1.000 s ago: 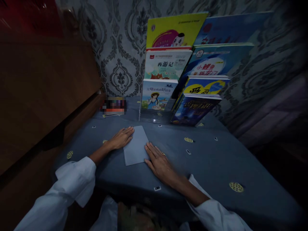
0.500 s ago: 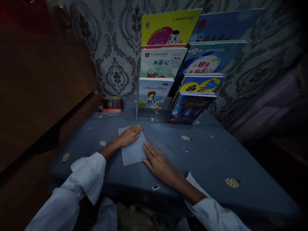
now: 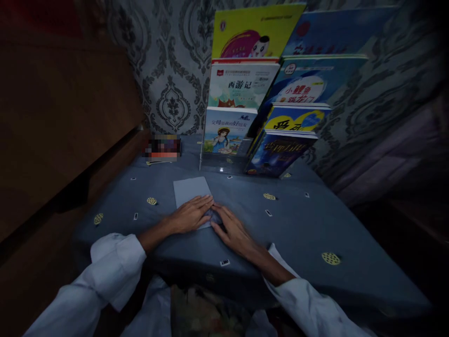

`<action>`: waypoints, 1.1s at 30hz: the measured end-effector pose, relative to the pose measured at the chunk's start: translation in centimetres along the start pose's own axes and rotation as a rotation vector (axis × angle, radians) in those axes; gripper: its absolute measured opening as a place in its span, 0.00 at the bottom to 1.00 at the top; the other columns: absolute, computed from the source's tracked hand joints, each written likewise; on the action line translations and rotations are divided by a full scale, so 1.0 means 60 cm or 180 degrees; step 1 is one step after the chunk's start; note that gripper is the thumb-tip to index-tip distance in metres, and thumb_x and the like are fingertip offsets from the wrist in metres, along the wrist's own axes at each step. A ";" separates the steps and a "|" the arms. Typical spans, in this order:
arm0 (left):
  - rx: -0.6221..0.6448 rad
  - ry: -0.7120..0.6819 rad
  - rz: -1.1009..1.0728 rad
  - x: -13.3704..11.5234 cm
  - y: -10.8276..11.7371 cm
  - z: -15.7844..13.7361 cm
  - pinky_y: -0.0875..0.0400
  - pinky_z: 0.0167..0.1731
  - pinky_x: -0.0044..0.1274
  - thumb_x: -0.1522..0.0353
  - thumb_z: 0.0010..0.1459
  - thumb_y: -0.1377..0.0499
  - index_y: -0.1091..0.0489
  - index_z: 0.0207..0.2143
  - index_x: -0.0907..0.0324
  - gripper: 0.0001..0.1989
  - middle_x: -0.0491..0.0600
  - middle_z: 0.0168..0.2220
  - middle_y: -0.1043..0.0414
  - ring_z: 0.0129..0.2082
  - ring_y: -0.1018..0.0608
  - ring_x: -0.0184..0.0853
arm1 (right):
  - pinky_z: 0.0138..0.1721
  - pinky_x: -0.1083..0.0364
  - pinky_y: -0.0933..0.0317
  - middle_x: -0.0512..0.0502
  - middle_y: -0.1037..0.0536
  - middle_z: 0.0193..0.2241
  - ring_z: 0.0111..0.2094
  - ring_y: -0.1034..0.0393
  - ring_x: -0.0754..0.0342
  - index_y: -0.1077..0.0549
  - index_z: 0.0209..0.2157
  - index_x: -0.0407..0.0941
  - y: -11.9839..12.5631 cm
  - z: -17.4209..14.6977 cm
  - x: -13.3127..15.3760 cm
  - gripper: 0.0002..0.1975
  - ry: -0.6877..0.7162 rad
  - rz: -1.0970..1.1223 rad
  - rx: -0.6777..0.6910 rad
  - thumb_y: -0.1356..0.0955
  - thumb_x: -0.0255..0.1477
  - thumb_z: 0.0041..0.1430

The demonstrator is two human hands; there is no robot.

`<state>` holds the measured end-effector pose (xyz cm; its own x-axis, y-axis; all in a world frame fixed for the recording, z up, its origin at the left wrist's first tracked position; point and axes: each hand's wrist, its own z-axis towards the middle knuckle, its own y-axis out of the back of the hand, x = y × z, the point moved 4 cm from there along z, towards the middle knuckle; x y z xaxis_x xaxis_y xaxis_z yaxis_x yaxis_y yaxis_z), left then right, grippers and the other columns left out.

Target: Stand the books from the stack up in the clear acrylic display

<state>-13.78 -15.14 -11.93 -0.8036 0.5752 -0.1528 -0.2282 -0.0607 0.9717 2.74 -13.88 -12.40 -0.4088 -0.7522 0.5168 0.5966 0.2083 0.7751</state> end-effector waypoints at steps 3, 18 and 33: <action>-0.0084 0.0008 0.0095 -0.018 -0.001 -0.017 0.48 0.67 0.31 0.57 0.71 0.54 0.45 0.66 0.64 0.28 0.58 0.68 0.45 0.69 0.44 0.38 | 0.60 0.40 0.37 0.37 0.27 0.55 0.58 0.33 0.45 0.37 0.61 0.45 0.008 0.001 -0.001 0.22 -0.0015 0.0172 -0.0121 0.39 0.30 0.67; -0.0308 0.0970 -0.0271 0.092 0.017 -0.071 0.49 0.68 0.37 0.56 0.71 0.56 0.44 0.66 0.61 0.28 0.58 0.69 0.48 0.70 0.45 0.39 | 0.61 0.40 0.40 0.37 0.30 0.58 0.60 0.35 0.44 0.32 0.58 0.47 0.006 -0.003 -0.008 0.22 0.0011 0.0022 0.0108 0.32 0.33 0.63; -0.0317 0.0686 0.0113 0.012 0.042 -0.144 0.37 0.63 0.35 0.57 0.70 0.51 0.43 0.66 0.62 0.27 0.59 0.67 0.42 0.67 0.39 0.41 | 0.60 0.41 0.38 0.38 0.29 0.58 0.59 0.34 0.44 0.31 0.58 0.48 0.003 -0.003 -0.012 0.21 -0.0006 -0.0055 0.0172 0.33 0.36 0.65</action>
<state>-19.66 -21.95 -11.15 -0.9085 0.3844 -0.1640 -0.2421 -0.1642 0.9563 3.28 -13.43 -12.70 -0.4201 -0.7547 0.5039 0.5513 0.2288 0.8023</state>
